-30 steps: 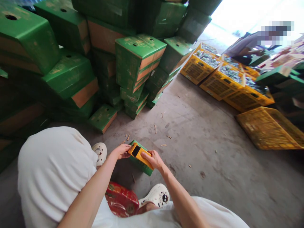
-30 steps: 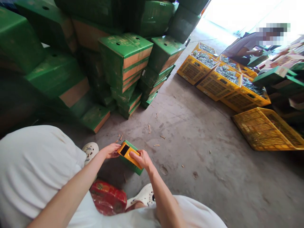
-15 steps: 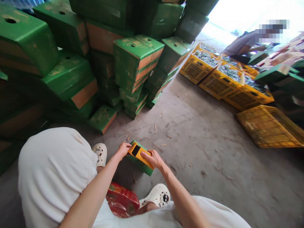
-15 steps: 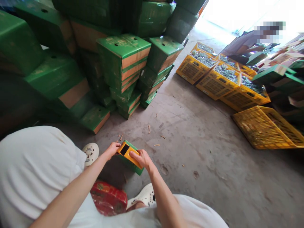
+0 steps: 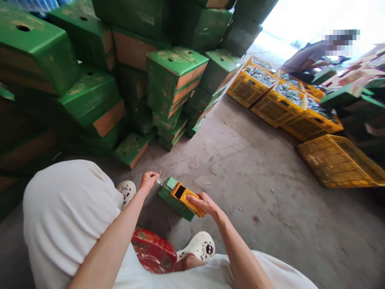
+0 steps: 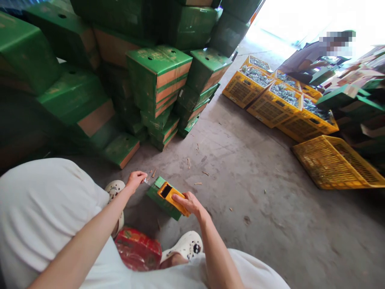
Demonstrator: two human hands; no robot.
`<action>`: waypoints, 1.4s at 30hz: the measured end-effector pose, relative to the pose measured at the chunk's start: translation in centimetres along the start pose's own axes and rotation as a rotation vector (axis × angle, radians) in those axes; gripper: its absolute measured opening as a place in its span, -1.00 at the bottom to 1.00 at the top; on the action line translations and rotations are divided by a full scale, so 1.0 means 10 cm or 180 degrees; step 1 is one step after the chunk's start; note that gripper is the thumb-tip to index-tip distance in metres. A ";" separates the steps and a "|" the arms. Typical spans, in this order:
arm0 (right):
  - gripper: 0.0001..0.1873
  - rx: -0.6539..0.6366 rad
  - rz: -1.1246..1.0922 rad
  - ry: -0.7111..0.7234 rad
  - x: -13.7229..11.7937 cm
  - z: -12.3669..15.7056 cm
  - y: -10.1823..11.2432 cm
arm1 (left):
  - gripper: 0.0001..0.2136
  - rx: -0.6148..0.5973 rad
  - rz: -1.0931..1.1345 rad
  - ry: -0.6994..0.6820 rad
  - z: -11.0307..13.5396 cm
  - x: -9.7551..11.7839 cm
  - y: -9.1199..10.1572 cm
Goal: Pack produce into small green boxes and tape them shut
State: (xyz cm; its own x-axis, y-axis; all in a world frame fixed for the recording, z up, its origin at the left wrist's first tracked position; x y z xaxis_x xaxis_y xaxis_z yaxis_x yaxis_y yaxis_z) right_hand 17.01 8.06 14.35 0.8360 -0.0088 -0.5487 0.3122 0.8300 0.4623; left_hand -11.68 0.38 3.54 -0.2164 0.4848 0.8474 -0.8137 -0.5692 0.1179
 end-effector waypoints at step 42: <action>-0.29 0.0201 0.0464 -0.0003 -0.21 -0.22 -0.19 | -0.64 0.0068 -0.1055 0.0394 -0.21 -0.84 -0.40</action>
State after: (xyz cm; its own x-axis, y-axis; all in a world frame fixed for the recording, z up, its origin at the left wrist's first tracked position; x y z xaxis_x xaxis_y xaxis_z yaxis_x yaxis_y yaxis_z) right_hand 13.71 7.74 13.07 0.8748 0.1086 -0.4721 0.2154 0.7857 0.5799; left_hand -7.81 -0.01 -5.12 -0.0072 0.7215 0.6924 -0.8395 -0.3806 0.3879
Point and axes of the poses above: each hand's wrist, its own z-axis away from the middle knuckle, its own y-axis out of the back of the hand, x = y × z, the point moved 1 cm from there along -z, towards the middle knuckle, and after that the axes turned 1 degree about y, right-handed, at the moved point
